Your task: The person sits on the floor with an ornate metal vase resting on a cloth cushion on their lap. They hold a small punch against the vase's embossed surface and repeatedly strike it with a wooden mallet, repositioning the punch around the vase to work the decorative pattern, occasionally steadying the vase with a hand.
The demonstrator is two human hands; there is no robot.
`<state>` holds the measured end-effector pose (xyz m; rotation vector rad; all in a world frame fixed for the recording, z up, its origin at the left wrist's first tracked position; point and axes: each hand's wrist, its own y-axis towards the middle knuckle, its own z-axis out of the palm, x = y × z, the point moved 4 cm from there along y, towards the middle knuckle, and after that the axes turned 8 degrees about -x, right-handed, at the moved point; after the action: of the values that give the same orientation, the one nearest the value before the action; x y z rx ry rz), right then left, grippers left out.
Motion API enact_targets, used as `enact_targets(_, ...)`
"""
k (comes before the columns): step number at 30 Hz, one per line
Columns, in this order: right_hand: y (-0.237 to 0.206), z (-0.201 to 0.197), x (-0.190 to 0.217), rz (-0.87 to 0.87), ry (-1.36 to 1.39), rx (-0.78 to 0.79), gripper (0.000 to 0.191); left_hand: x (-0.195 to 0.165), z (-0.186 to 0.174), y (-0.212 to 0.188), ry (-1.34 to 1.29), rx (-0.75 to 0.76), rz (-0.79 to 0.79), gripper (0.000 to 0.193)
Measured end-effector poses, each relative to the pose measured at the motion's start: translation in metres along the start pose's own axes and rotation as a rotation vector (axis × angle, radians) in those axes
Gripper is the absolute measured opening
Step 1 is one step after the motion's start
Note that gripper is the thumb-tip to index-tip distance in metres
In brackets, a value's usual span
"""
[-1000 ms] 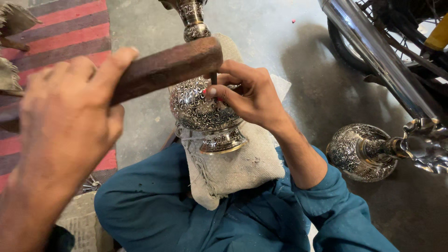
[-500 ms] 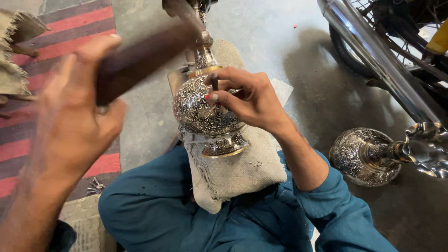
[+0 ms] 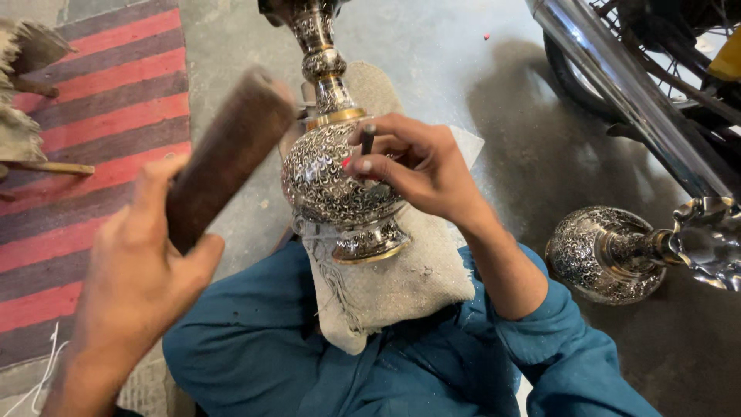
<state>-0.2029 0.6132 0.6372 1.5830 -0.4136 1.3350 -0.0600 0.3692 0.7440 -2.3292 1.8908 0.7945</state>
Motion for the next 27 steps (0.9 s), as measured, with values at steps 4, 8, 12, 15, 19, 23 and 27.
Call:
enact_targets(4, 0.001, 0.0, 0.0, -0.013, -0.021, -0.024, 0.028, -0.005, 0.006, 0.002, -0.008, 0.027, -0.071, 0.075)
enact_targets(8, 0.0, -0.002, -0.002, -0.013, -0.101, -0.053, 0.031, -0.027, 0.001, 0.008, 0.035, -0.061, 0.149, 0.074)
enact_targets(12, -0.002, -0.004, -0.002, -0.032, -0.082, -0.059, 0.029, -0.049, -0.008, 0.013, 0.237, -0.13, 0.31, 0.076)
enact_targets(15, -0.001, -0.005, 0.0, -0.083, -0.141, -0.055, 0.028, -0.056, -0.007, 0.018, 0.073, -0.109, 0.246, 0.076)
enact_targets(19, 0.0, -0.007, 0.001, -0.085, -0.156, -0.049, 0.028, -0.064, -0.007, 0.021, 0.237, -0.101, 0.346, 0.081)
enact_targets(23, 0.002, -0.007, 0.0, -0.067, -0.235, -0.027, 0.019, -0.067, -0.008, 0.022, 0.345, -0.094, 0.417, 0.083)
enact_targets(27, 0.003, -0.007, 0.0, -0.068, -0.225, -0.036, 0.029, -0.069, -0.008, 0.022, 0.506, -0.145, 0.487, 0.079)
